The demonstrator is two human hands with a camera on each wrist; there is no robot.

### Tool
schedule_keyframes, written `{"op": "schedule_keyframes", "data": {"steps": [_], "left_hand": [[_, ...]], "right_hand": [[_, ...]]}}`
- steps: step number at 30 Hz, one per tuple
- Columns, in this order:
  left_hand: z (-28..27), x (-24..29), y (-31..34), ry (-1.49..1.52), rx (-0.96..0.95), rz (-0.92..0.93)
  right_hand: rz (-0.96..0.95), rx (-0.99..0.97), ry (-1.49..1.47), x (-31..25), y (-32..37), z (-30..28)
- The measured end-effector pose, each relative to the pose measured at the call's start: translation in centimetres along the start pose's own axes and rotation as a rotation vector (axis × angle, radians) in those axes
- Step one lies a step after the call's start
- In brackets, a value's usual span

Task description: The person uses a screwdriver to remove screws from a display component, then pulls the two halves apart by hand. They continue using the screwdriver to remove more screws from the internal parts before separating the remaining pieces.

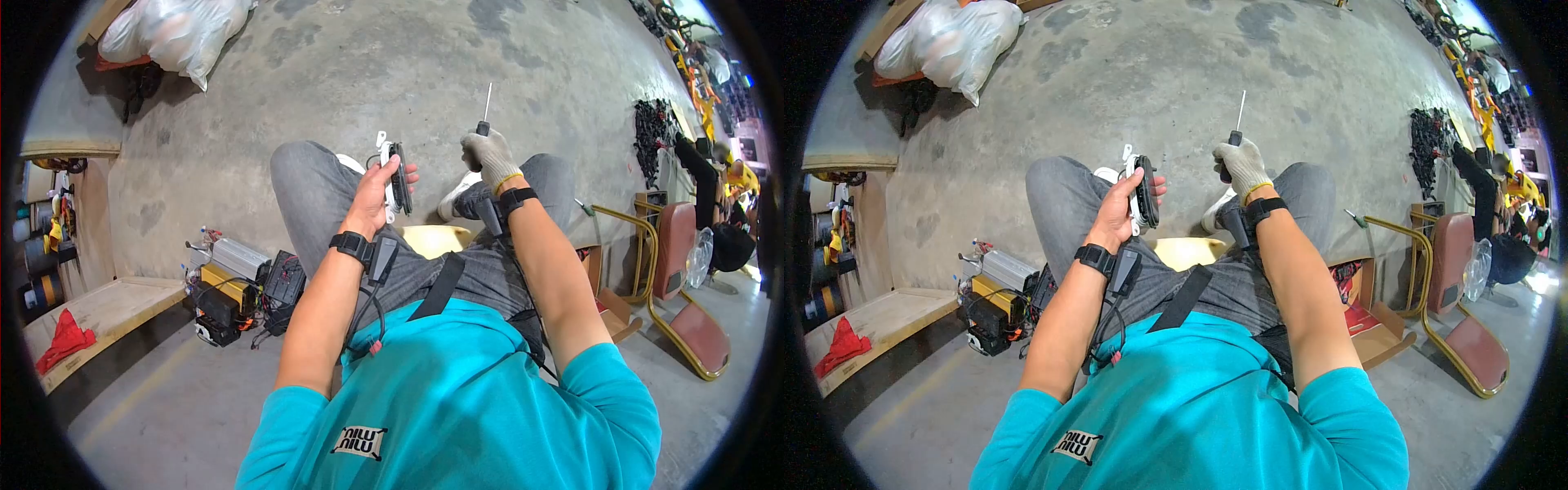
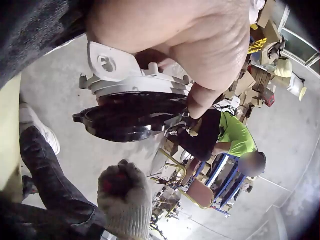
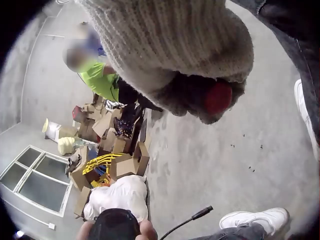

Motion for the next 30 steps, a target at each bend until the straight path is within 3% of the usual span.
{"op": "schedule_keyframes", "data": {"steps": [13,21,27,30], "left_hand": [[-1.8,0.3,-0.2,0.076,0.081,0.004],[-3.4,0.2,0.4,0.128,0.119,0.008],[-3.2,0.2,0.6,0.111,0.076,0.038],[-1.6,0.3,0.4,0.062,-0.017,0.069]], "right_hand": [[-0.004,0.013,-0.298,0.0,3.1,-1.3],[0.021,-0.001,-0.251,0.2,4.6,-1.2],[-0.003,-0.052,-0.292,-0.4,5.3,0.0],[0.025,-0.222,-0.218,-0.7,6.4,2.3]]}}
Point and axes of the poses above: each hand's wrist, its own y-axis away from the middle knuckle, its own z-axis out of the palm, x = y × z, the point moved 9 cm from there along -y, towards the middle knuckle, and after that the axes turned 10 degrees about -y, right-handed, at the moved point
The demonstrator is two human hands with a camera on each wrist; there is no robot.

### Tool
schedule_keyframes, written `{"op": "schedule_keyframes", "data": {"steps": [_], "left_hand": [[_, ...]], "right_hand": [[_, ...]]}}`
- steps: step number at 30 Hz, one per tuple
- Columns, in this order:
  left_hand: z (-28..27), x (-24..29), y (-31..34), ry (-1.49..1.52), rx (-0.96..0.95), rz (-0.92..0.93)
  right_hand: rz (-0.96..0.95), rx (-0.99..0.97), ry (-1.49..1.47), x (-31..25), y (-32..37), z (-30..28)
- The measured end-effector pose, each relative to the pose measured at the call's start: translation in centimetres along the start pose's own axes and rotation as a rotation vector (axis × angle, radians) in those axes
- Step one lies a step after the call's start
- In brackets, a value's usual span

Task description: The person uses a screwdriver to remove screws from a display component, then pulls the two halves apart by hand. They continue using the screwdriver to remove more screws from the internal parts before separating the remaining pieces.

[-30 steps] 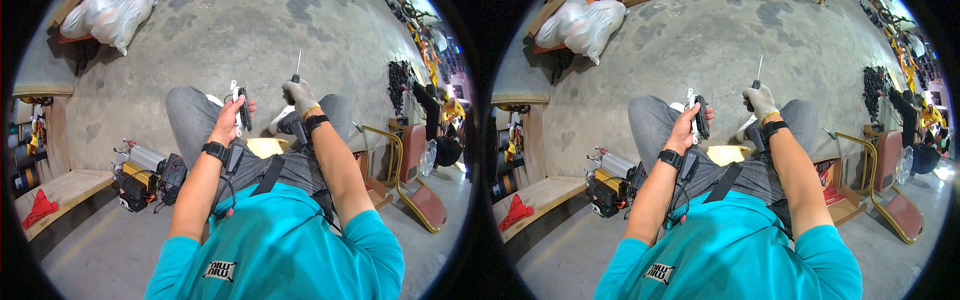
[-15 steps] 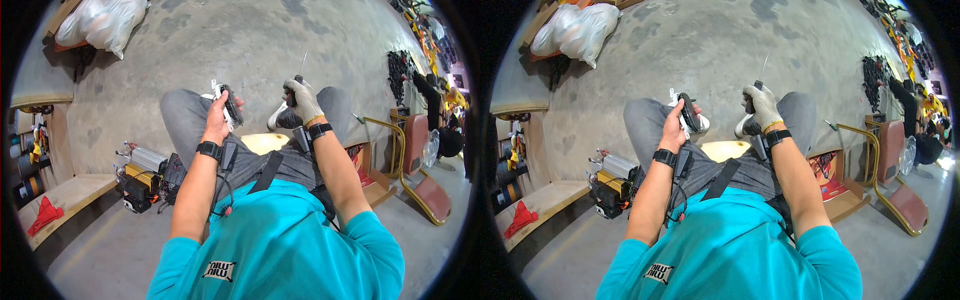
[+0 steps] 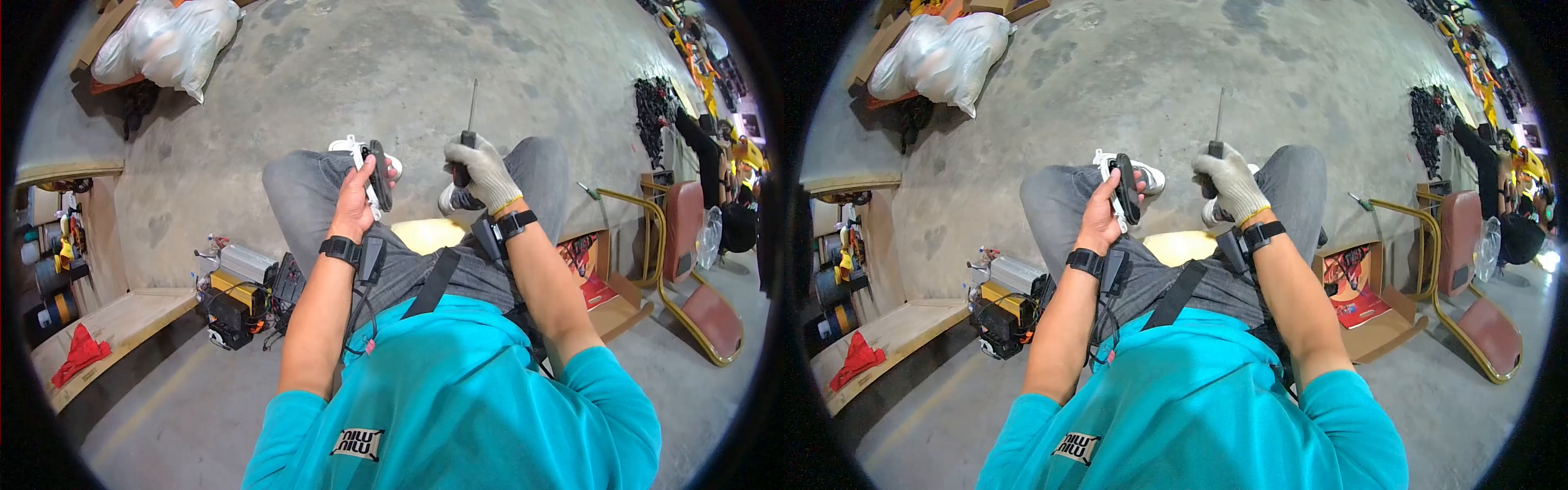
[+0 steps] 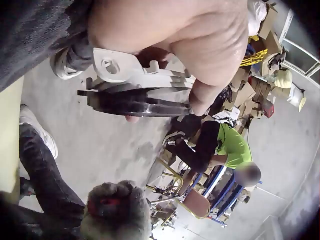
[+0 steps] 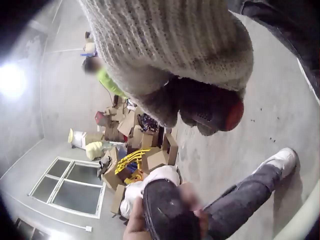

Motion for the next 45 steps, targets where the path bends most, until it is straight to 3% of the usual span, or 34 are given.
{"op": "schedule_keyframes", "data": {"steps": [5,12,14,19,23,25,26,32,45], "left_hand": [[3.5,-0.4,0.6,-0.064,-0.137,-0.092],[5.5,-0.5,1.6,-0.262,-0.196,-0.102],[5.4,-0.7,1.8,-0.233,-0.193,-0.101],[4.9,-1.6,1.2,-0.152,-0.263,-0.152],[3.8,-2.3,0.0,0.085,-0.231,-0.206],[5.0,-1.0,0.5,0.126,-0.348,-0.163],[4.4,-1.3,0.5,0.090,-0.225,-0.182],[4.2,-0.4,0.5,0.132,-0.220,-0.110],[3.7,-0.6,0.3,0.086,-0.257,-0.118]], "right_hand": [[0.011,-0.088,0.232,0.1,2.1,2.5],[-0.099,-0.226,-0.051,-1.9,3.6,6.1],[0.041,-0.284,0.209,-1.3,4.1,6.5],[0.048,-0.262,0.150,-0.3,3.5,5.4],[0.131,-0.255,0.165,-0.2,3.4,3.5],[0.166,-0.252,0.067,-0.1,3.5,2.9],[0.152,-0.187,-0.005,-0.3,3.5,2.0],[0.045,0.015,-0.331,-0.5,2.4,-1.5],[-0.015,0.203,-0.443,0.3,1.4,-4.3]]}}
Point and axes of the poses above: each hand's wrist, its own y-axis away from the middle knuckle, its own z-axis out of the palm, x = y × z, the point moved 9 cm from there along -y, towards the middle knuckle, and after that the axes turned 10 degrees about -y, right-handed, at the moved point
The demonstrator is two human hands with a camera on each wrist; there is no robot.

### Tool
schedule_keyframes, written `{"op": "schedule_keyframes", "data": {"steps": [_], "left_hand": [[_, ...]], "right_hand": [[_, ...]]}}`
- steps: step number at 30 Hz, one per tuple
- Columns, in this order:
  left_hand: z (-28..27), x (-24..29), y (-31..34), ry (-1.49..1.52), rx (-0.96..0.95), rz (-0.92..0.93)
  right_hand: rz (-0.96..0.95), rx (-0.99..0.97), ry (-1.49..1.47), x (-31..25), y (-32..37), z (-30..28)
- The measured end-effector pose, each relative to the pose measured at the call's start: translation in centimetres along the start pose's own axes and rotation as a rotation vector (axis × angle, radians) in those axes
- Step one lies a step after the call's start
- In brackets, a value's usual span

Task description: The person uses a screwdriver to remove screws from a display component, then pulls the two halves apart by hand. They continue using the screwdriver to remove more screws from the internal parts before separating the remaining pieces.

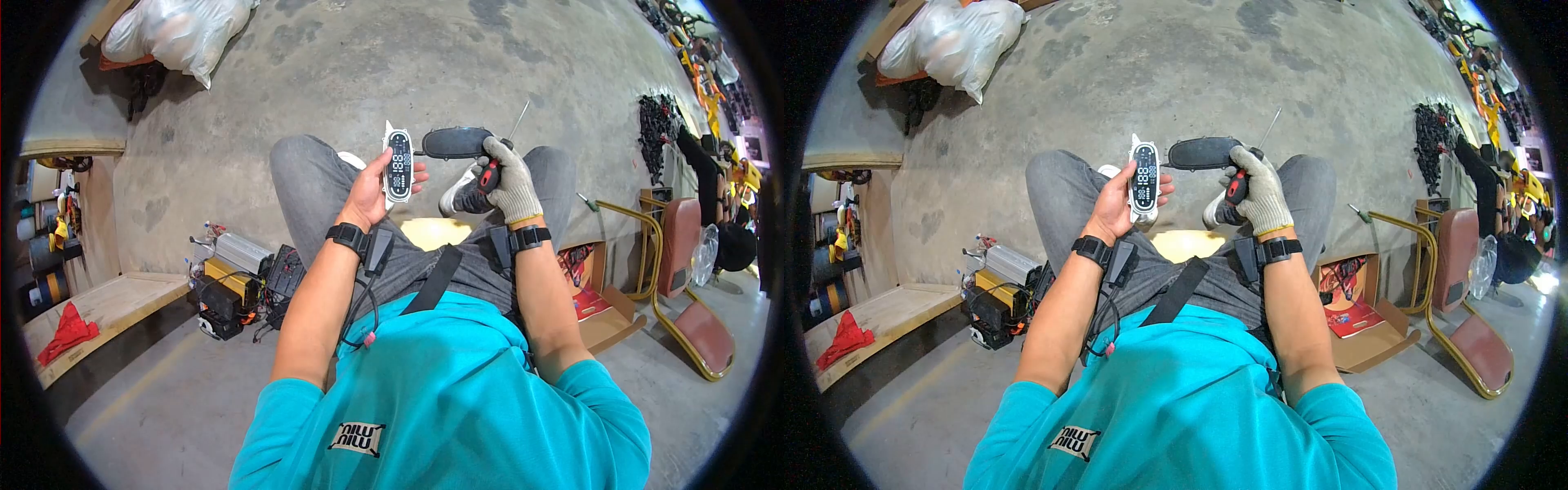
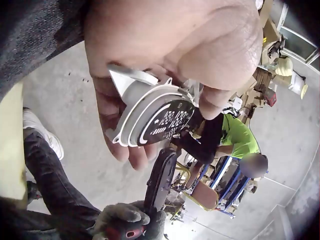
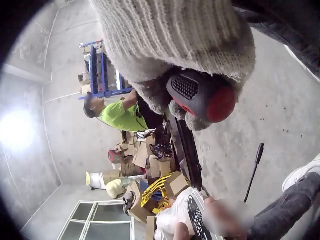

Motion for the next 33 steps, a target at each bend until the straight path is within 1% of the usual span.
{"op": "schedule_keyframes", "data": {"steps": [4,6,12,16,22,24,28,30,31,33], "left_hand": [[0.3,0.1,0.3,-0.045,-0.002,-0.002],[0.4,0.5,0.6,-0.171,0.029,0.021],[0.2,0.3,0.3,-0.184,-0.004,0.023],[0.3,0.4,0.5,-0.179,0.012,0.022],[0.1,0.5,0.4,-0.150,0.009,0.043],[-0.5,0.3,0.2,-0.159,0.049,0.038],[-1.2,-0.1,-0.2,-0.129,0.052,0.021],[-1.8,-0.3,-0.2,-0.115,0.103,0.010],[-1.8,-0.3,-0.3,-0.116,0.103,0.009],[-2.0,-0.4,-0.3,-0.100,0.126,-0.001]], "right_hand": [[0.002,0.037,-0.006,0.1,0.0,-0.3],[-0.019,0.012,-0.020,-0.1,-0.1,-0.1],[-0.009,0.010,-0.025,0.0,-0.1,-0.1],[-0.017,0.013,-0.038,0.0,-0.1,-0.1],[-0.041,0.023,0.019,-0.3,0.1,-0.1],[-0.050,-0.003,0.022,-0.3,-0.1,-0.2],[-0.038,-0.014,0.018,-0.2,-0.2,-0.2],[-0.021,-0.084,0.042,-0.2,0.1,0.7],[-0.021,-0.083,0.041,-0.3,0.3,1.0],[-0.014,-0.170,0.124,-0.3,0.9,2.2]]}}
Point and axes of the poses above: each hand's wrist, its own y-axis away from the middle knuckle, its own z-axis out of the palm, x = y × z, the point moved 9 cm from there along -y, towards the middle knuckle, and after that the axes turned 10 degrees about -y, right-handed, at the moved point
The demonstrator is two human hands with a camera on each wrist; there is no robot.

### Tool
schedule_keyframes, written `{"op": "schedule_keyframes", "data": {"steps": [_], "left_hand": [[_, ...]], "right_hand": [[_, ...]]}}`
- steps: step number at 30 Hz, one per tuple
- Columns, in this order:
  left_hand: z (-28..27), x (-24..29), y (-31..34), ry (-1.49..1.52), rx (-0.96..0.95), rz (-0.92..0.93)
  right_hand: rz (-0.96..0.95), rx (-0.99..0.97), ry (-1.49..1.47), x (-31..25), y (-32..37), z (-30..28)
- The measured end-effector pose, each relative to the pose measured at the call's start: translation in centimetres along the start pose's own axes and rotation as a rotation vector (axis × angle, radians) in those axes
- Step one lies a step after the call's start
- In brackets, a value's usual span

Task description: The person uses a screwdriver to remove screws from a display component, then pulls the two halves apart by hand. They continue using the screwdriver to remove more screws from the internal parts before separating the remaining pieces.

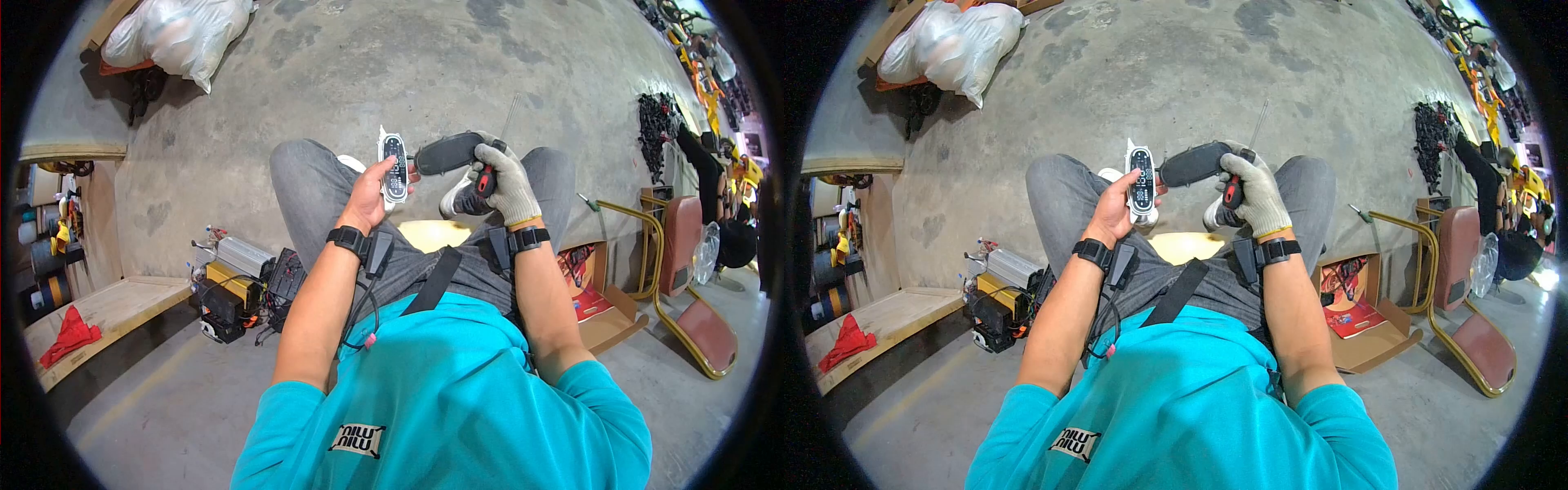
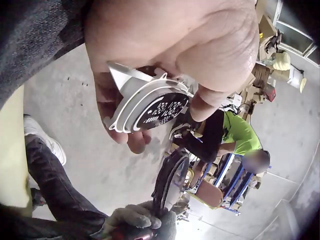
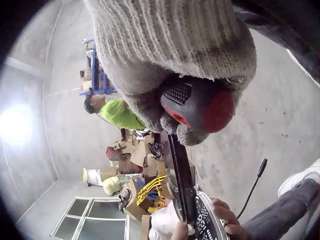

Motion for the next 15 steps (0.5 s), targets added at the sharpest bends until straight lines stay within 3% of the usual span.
{"op": "schedule_keyframes", "data": {"steps": [10,15], "left_hand": [[0.4,-0.5,0.0,0.018,0.040,-0.037],[1.8,-0.4,0.4,0.048,-0.070,-0.042]], "right_hand": [[0.069,-0.049,0.117,1.1,0.2,0.5],[0.143,-0.080,0.126,2.3,0.2,0.8]]}}
Point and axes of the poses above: each hand's wrist, its own y-axis away from the middle knuckle, its own z-axis out of the palm, x = y × z, the point moved 9 cm from there along -y, towards the middle knuckle, and after that the axes turned 10 degrees about -y, right-handed, at the moved point
